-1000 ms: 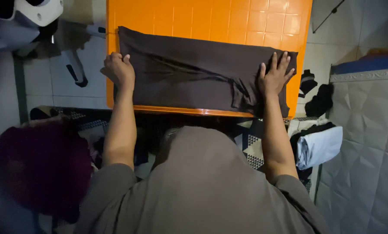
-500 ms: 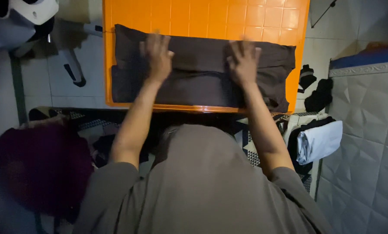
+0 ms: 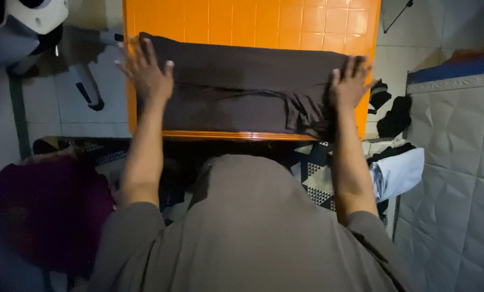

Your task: Folding a brown t-shirt on an orange plastic table.

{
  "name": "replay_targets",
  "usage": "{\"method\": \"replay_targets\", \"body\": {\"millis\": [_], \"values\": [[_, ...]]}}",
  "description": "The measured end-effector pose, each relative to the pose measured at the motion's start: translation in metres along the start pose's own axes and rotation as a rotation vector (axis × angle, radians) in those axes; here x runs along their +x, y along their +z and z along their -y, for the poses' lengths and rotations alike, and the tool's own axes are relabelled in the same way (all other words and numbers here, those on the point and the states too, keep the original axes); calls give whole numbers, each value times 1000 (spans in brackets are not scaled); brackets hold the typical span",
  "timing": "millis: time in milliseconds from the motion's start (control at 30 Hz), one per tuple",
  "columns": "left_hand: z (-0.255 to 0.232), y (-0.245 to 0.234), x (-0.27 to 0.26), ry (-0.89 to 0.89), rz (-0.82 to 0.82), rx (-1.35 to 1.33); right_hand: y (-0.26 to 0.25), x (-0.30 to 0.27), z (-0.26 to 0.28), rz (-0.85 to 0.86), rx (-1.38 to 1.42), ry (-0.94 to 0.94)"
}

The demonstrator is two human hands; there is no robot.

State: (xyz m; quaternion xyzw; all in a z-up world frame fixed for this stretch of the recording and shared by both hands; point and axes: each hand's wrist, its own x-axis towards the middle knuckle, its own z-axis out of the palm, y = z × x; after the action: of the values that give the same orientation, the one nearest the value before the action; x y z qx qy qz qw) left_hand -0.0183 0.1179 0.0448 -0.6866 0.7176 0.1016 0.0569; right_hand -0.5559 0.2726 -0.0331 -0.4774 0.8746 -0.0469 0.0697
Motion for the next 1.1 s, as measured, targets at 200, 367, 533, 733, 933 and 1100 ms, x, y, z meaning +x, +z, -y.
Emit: {"method": "replay_targets", "body": {"millis": [200, 367, 533, 733, 933, 1100], "values": [[-52, 31, -12, 200, 30, -30, 6, -28, 49, 112, -50, -367], [-18, 20, -3, 99, 72, -52, 6, -14, -1, 93, -90, -261], [13, -1, -1, -23, 20, -72, -15, -18, -20, 68, -2, 59], [39, 32, -20, 121, -484, -89, -20, -62, -57, -276, 267, -18], [54, 52, -46, 273, -650, -98, -73, -124, -50, 90, 533, -163], [67, 33, -26, 278, -489, -151, -78, -123, -46, 132, 442, -340]]}}
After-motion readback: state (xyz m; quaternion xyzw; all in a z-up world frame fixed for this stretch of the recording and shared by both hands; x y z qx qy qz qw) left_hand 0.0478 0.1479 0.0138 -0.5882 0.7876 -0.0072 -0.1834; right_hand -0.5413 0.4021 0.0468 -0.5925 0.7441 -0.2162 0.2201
